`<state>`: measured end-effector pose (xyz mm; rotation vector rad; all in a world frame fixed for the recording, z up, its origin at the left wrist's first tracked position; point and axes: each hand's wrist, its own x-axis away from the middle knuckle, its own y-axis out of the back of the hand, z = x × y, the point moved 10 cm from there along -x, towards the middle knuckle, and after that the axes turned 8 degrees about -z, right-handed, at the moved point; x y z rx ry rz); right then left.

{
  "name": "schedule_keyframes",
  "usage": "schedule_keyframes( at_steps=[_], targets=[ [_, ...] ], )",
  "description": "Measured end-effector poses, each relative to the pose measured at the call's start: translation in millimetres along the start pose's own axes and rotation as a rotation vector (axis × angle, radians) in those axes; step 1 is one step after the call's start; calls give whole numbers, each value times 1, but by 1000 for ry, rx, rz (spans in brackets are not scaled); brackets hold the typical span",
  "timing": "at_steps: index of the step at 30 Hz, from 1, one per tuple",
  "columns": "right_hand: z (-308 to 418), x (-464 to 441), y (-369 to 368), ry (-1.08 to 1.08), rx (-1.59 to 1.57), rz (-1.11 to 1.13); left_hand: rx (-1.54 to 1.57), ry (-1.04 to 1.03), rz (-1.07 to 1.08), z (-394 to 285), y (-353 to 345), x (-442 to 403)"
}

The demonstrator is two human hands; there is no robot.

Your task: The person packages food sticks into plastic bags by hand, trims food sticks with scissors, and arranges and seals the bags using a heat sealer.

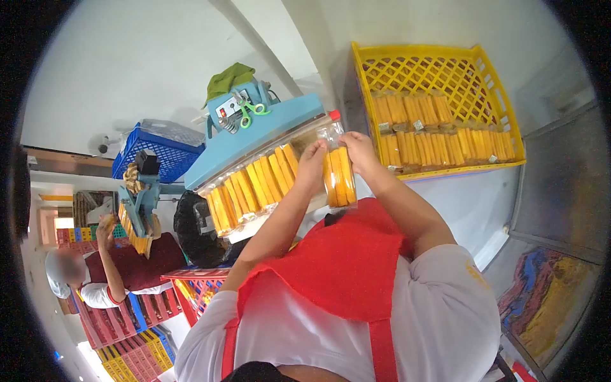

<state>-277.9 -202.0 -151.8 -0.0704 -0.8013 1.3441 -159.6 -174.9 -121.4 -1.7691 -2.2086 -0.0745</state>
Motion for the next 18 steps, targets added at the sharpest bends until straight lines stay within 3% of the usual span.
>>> schedule_keyframes(
  at_steps=[5, 11, 13, 14, 16, 18],
  targets=[
    [-13, -26, 0, -83, -9, -74, 169, 166, -147, 8, 0, -2],
    [-15, -55, -22, -122, -16, -19, 54, 89, -213, -13, 13, -32],
    [-11, -31, -49, -202, -101, 282, 103, 85, -222, -5, 17, -44],
    [-13, -18, -48, -210, -93, 287, 73, 83, -271, -5, 20, -45],
    [-2, 4, -33, 81, 308, 228, 54, 92, -334, -7, 23, -43],
    [-4, 11, -32, 32, 323, 233, -248, -124, -331, -28, 22, -39]
  ],
)
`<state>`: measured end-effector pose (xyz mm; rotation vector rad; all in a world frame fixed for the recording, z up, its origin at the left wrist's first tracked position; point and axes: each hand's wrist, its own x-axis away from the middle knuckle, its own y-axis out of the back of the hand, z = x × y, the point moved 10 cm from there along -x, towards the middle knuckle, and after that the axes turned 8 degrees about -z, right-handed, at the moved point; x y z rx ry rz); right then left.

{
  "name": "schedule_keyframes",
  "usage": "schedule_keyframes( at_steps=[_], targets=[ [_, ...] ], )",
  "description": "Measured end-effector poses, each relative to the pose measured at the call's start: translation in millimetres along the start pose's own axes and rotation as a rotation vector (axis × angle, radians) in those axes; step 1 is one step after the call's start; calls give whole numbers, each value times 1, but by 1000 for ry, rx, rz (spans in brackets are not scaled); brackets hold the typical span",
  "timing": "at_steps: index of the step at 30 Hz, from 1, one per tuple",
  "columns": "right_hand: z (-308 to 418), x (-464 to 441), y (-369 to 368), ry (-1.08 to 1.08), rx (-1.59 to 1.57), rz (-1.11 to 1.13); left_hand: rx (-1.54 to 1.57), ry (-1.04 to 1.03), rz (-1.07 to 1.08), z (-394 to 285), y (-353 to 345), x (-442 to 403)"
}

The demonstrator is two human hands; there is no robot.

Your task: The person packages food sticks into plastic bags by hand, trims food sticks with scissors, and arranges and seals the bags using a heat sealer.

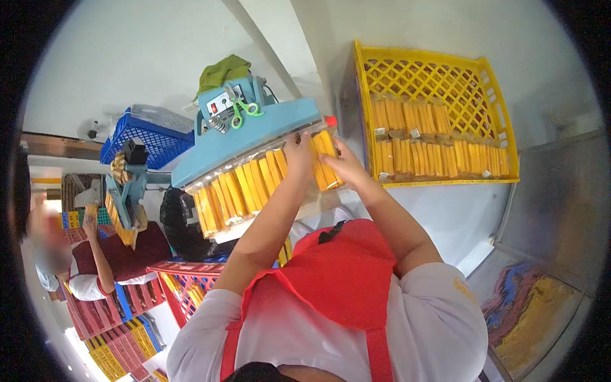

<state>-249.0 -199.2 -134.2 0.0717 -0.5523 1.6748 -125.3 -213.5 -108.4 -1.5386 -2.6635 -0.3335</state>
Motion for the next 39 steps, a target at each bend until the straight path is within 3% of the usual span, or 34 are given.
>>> schedule_keyframes(
  at_steps=[4, 6, 7, 9, 12, 25, 39],
  targets=[
    [18, 10, -16, -23, -65, 31, 111, 40, -75, 7, 15, 10],
    [15, 7, -22, 6, -20, 34, -419, -445, -17, -55, 22, 52],
    [13, 6, -25, 37, 38, 40, -424, -448, -12, -64, 32, 64],
    [6, 6, -29, 35, -11, 40, -462, -480, 261, -71, 37, 84],
    [7, 9, -39, 26, -48, 46, -683, -588, 249, -64, 84, 96],
    [-14, 5, -29, -86, 40, -75, -730, -442, -139, -29, 311, 117],
    [-6, 13, -34, -70, 141, -124, -647, -389, -171, -3, 362, 81]
  ],
)
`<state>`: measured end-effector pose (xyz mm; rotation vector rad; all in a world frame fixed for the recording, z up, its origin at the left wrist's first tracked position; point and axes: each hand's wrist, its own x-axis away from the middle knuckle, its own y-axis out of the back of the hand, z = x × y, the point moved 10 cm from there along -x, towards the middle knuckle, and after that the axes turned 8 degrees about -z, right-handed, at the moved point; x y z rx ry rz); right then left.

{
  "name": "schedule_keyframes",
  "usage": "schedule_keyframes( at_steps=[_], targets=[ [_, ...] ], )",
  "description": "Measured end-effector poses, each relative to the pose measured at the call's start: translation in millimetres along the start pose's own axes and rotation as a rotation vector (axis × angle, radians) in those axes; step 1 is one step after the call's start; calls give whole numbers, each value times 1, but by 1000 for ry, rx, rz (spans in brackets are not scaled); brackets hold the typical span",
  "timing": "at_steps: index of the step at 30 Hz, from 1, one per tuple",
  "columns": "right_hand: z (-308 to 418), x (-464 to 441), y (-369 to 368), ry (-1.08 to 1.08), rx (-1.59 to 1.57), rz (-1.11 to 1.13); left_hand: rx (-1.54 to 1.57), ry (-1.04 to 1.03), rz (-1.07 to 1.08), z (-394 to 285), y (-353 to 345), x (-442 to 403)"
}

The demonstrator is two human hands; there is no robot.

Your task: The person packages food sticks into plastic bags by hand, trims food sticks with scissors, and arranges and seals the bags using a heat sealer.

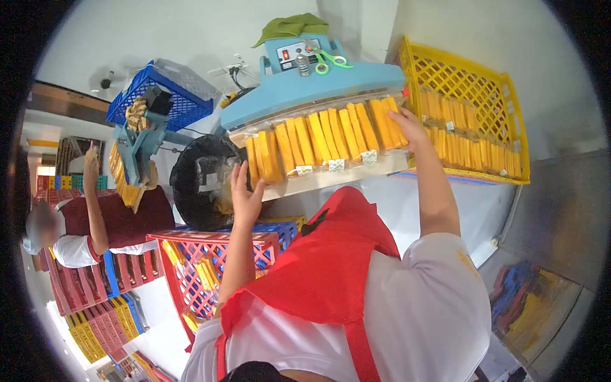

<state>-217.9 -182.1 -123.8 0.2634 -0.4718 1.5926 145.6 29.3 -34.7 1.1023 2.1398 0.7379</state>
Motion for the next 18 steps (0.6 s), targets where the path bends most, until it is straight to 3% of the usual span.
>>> schedule_keyframes(
  at_steps=[5, 16, 18],
  targets=[
    [-8, -7, 7, -42, 18, -42, 70, 180, 142, 20, -31, -1],
    [-4, -4, 4, -36, 40, -55, 67, 228, 214, 20, -47, -7],
    [-9, -8, 6, -26, 4, -32, 196, 273, 192, 20, -48, -7]
  ],
)
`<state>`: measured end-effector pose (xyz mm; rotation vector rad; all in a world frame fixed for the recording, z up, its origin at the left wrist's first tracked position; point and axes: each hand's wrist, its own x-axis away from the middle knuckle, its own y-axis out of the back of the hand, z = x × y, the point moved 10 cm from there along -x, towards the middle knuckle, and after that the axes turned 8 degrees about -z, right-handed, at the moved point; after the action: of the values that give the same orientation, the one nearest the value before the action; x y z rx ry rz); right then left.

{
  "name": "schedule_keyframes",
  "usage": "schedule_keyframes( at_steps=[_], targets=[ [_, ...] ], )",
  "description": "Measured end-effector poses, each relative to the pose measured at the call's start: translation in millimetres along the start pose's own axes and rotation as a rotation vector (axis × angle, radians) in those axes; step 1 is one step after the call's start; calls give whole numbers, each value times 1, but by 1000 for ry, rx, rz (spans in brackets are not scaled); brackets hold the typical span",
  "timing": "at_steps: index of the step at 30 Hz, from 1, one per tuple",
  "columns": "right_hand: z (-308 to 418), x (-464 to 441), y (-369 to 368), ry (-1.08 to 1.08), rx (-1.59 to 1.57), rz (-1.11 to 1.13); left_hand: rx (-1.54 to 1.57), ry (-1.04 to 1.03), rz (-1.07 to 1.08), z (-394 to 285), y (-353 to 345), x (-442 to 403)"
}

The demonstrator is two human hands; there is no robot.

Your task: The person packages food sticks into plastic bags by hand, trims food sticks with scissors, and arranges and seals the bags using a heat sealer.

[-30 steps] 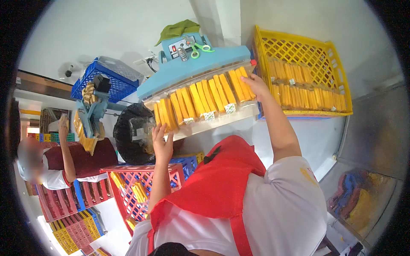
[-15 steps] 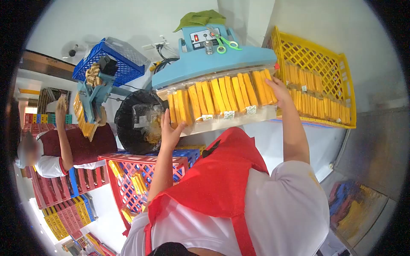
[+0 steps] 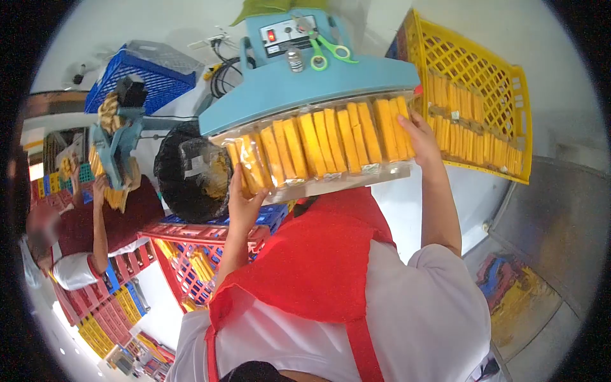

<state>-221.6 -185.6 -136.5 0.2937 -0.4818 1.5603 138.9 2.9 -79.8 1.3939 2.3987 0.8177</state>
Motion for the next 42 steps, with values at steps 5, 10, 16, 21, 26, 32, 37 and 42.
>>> schedule_keyframes(
  at_steps=[5, 10, 16, 21, 26, 32, 37, 42],
  targets=[
    [5, 1, -2, 16, -107, 30, 305, 184, 42, 17, -11, 2],
    [10, 5, -8, 0, -93, 25, 0, 29, 61, 7, -6, -1],
    [17, 7, -9, 53, -50, 12, -10, 43, 65, 4, -7, -1],
    [19, 1, -3, 73, 241, -17, -63, 69, 71, 5, -6, -4],
    [29, 4, 0, -108, 804, 23, -20, 44, 42, 12, -5, -2],
    [132, -5, -35, 539, 1271, -112, -123, -76, -31, -7, 9, 7],
    [136, -2, -177, 598, 1163, 240, -82, 149, -316, 31, 62, 65],
    [109, 34, -289, 743, 1142, 578, -119, 414, -696, 95, 110, 155]
  ],
)
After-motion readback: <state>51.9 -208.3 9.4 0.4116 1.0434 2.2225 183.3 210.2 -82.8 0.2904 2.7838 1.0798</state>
